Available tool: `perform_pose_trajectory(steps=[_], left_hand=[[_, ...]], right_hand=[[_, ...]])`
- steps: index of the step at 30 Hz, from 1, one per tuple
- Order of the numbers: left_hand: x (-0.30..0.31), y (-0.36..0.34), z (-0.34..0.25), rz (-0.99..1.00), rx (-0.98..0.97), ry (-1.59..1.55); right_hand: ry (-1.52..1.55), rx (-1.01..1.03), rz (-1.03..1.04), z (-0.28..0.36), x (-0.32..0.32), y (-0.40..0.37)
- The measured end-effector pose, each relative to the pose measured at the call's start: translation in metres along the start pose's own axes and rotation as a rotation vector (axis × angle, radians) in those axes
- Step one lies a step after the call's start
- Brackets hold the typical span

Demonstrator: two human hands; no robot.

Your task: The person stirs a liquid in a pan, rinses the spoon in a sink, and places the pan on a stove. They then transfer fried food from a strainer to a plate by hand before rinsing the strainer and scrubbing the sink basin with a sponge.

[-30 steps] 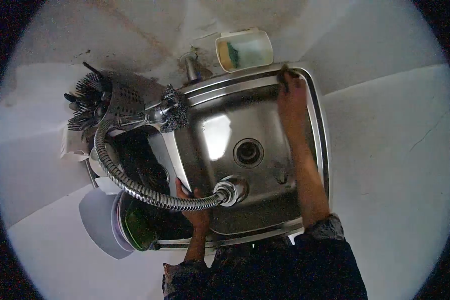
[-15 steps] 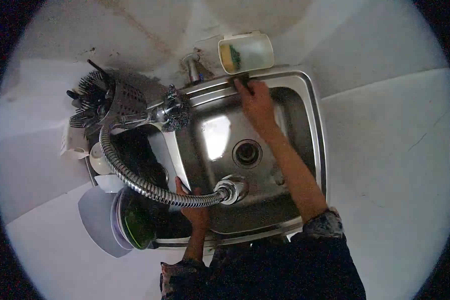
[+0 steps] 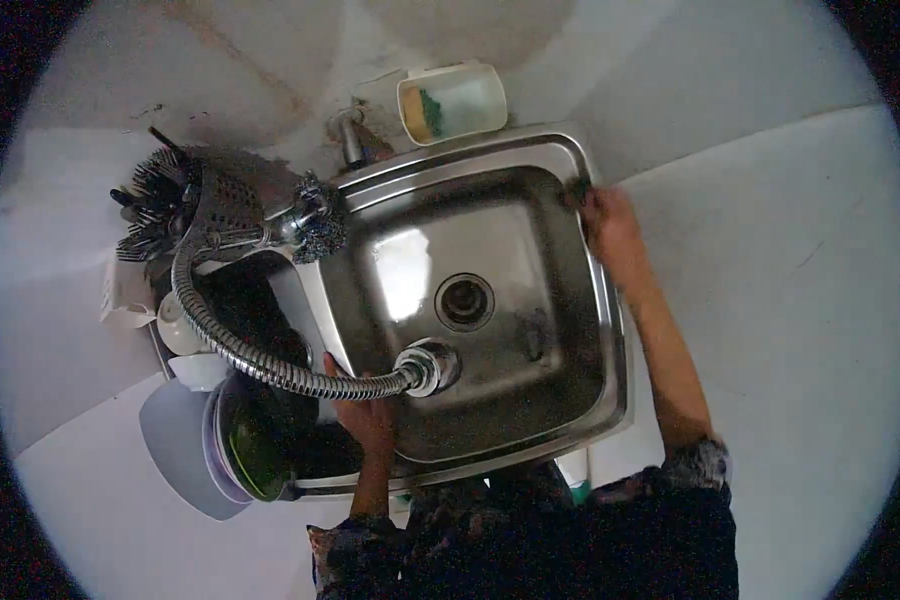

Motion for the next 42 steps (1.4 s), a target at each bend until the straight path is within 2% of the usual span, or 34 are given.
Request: perform_pose_trajectory(steps=[2, 3, 4, 6, 7, 9, 11, 12, 13, 14, 15, 16, 18, 19, 21, 22, 23, 24, 25, 26, 27, 29, 30, 31, 32, 34, 35, 36, 39, 40, 41, 42], left_hand=[[-0.002, -0.002, 0.006, 0.034, -0.017, -0.019], [-0.002, -0.003, 0.006, 0.035, -0.017, -0.027], [-0.002, -0.005, 0.007, 0.055, 0.029, -0.031], [-0.002, -0.006, 0.008, 0.094, 0.119, -0.037], [-0.002, -0.006, 0.009, 0.112, 0.162, -0.038], [0.003, -0.004, 0.003, 0.128, 0.215, -0.047], [0.008, -0.005, -0.008, 0.056, 0.105, -0.024], [0.003, -0.005, 0.001, 0.054, 0.117, -0.023], [-0.005, -0.007, 0.015, 0.020, 0.096, 0.035], [-0.010, -0.007, 0.025, -0.013, 0.071, 0.092], [-0.013, -0.010, 0.029, -0.019, 0.084, 0.108], [-0.013, -0.010, 0.031, -0.011, 0.097, 0.108], [-0.008, -0.007, 0.024, -0.023, 0.054, 0.023], [-0.002, -0.006, 0.011, 0.008, 0.090, -0.005], [-0.001, -0.004, 0.010, 0.012, 0.092, -0.082], [0.000, -0.004, 0.008, 0.014, 0.082, -0.156], [0.006, -0.002, 0.000, 0.027, 0.074, -0.155], [0.009, -0.002, 0.000, 0.026, 0.087, -0.165], [0.009, 0.000, -0.002, 0.024, 0.069, -0.116], [0.010, 0.002, -0.002, 0.022, 0.047, -0.069], [0.009, 0.004, 0.000, 0.019, 0.055, -0.081], [0.009, 0.003, 0.002, 0.025, 0.070, -0.033], [0.009, 0.005, 0.001, 0.021, 0.067, -0.039], [0.008, 0.006, 0.001, 0.036, 0.092, -0.044], [0.008, 0.005, 0.004, 0.052, 0.124, -0.043], [0.008, 0.004, 0.008, 0.029, 0.115, -0.049], [0.008, 0.004, 0.008, 0.018, 0.087, -0.065], [0.007, 0.003, 0.009, 0.019, 0.090, -0.062], [0.008, 0.006, 0.011, 0.016, 0.112, -0.079], [0.010, 0.006, 0.009, 0.038, 0.133, -0.084], [0.011, 0.005, 0.009, 0.061, 0.153, -0.089], [0.012, 0.004, 0.010, 0.057, 0.161, -0.092]], right_hand=[[0.074, -0.191, -0.047, 0.025, -0.001, -0.063], [-0.022, -0.033, -0.081, 0.027, -0.011, -0.108], [-0.021, -0.317, -0.003, 0.038, -0.009, -0.142], [0.247, -0.452, 0.051, 0.054, -0.013, -0.206], [0.242, -0.449, 0.050, 0.063, -0.007, -0.226], [-0.068, -0.218, 0.252, 0.082, 0.005, -0.238], [-0.038, -0.244, 0.216, 0.062, 0.005, -0.208], [0.002, -0.280, 0.180, 0.047, 0.004, -0.181], [-0.045, -0.127, 0.087, 0.076, 0.029, -0.112], [0.244, -0.396, 0.131, 0.061, 0.018, -0.069], [-0.157, 0.158, -0.086, 0.047, -0.005, -0.037], [-0.137, 0.264, -0.072, 0.041, -0.015, 0.004], [-0.133, 0.295, 0.110, 0.033, -0.028, 0.059], [-0.135, 0.303, 0.122, 0.035, -0.023, 0.055], [-0.060, 0.271, 0.342, 0.045, -0.012, 0.034], [0.000, -0.134, 0.603, 0.051, -0.010, 0.010], [0.133, -0.158, 0.345, 0.044, -0.020, -0.049], [-0.133, 0.096, 0.370, 0.040, -0.043, -0.113], [-0.265, 0.325, 0.675, -0.006, -0.089, -0.207], [-0.264, 0.133, 0.411, 0.059, -0.066, -0.226], [-0.276, 0.141, 0.415, 0.052, -0.070, -0.241], [-0.537, 0.204, 0.890, 0.010, -0.097, -0.276], [-0.203, 0.204, 0.898, 0.028, -0.076, -0.202], [-0.081, -0.065, 0.901, 0.029, -0.078, -0.135], [-0.337, 0.528, 0.450, -0.012, -0.083, -0.105], [-0.001, 0.211, 0.207, 0.080, -0.031, 0.038], [-0.192, 0.342, 0.355, 0.072, -0.040, 0.060], [-0.387, 0.472, 0.499, 0.063, -0.044, 0.067], [-0.484, 0.643, 0.235, -0.045, -0.120, -0.035], [-0.395, 0.162, 0.634, -0.034, -0.122, -0.076], [-0.370, -0.064, 0.766, -0.064, -0.159, -0.139], [-0.372, 0.004, 0.844, -0.051, -0.167, -0.194]])
Point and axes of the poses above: each hand's wrist, its own y-axis towards the middle knuckle, its own x-axis out of the back of the hand, z = x × y, the point moved 3 cm from there along y, towards the middle knuckle, and after that the axes turned 14 degrees about x, right-handed, at the moved point
